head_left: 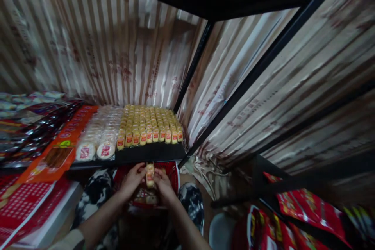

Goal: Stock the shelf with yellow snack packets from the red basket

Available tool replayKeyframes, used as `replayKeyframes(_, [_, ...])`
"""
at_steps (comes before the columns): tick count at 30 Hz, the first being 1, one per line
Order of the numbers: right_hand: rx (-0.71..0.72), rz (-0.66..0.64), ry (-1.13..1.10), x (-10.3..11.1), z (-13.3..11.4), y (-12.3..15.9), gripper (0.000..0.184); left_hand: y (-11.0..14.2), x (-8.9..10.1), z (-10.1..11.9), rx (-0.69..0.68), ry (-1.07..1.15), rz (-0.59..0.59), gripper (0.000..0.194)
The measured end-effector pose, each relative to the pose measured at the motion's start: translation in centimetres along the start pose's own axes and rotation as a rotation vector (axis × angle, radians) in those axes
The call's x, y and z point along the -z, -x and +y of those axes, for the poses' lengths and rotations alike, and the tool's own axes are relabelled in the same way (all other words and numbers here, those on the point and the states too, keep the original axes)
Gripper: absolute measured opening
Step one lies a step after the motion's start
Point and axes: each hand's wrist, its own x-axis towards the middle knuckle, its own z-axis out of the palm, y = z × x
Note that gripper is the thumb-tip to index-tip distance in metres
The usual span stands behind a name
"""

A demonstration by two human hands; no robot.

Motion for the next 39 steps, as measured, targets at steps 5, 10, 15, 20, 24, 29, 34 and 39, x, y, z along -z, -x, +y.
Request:
replayKeyframes(5, [0.047, -0.096, -0.008, -0.5, -0.6, 0.1, 0.048, -0.2, -0.6, 0.6, -0.040, 0.038, -0.039, 0.044])
replayKeyframes(10, [0.106, -0.118, 0.039, -0.7, -0.4, -0.6, 0.052, -0.7, 0.0, 1.6, -0.119, -0.081, -0.002, 0.034])
replayKeyframes(15, [0.194, -0.076, 0.135, -1.1, -0.2, -2.0, 0.044, -1.8, 0.6, 3.0, -0.213, -0.268, 0.051, 0.030])
replayKeyframes(20, [0.342, -0.009, 0.257, -1.2, -0.6, -3.2, 0.032, -3.0, 0.2, 4.3, -0.298, -0.390, 0.074, 0.033])
replayKeyframes(24, [0.419, 0.085, 0.351, -0.9, -1.4, -3.6, 0.030, -3.9, -0.9, 5.2, -0.314, -0.421, 0.086, 0.034])
replayKeyframes(29, [0.556, 0.287, 0.526, -0.6, -3.2, -4.2, 0.037, -5.4, -2.4, 6.7, -0.365, -0.476, 0.158, 0.034])
replayKeyframes(34, [0.781, 0.314, 0.723, -0.6, -4.7, -5.6, 0.032, -7.7, -3.8, 7.7, -0.389, -0.531, 0.216, 0.039])
replayKeyframes(39, [0.854, 0.281, 0.830, -0.4, -5.0, -8.0, 0.039, -9.9, -5.1, 7.5, -0.516, -0.551, 0.248, 0.031])
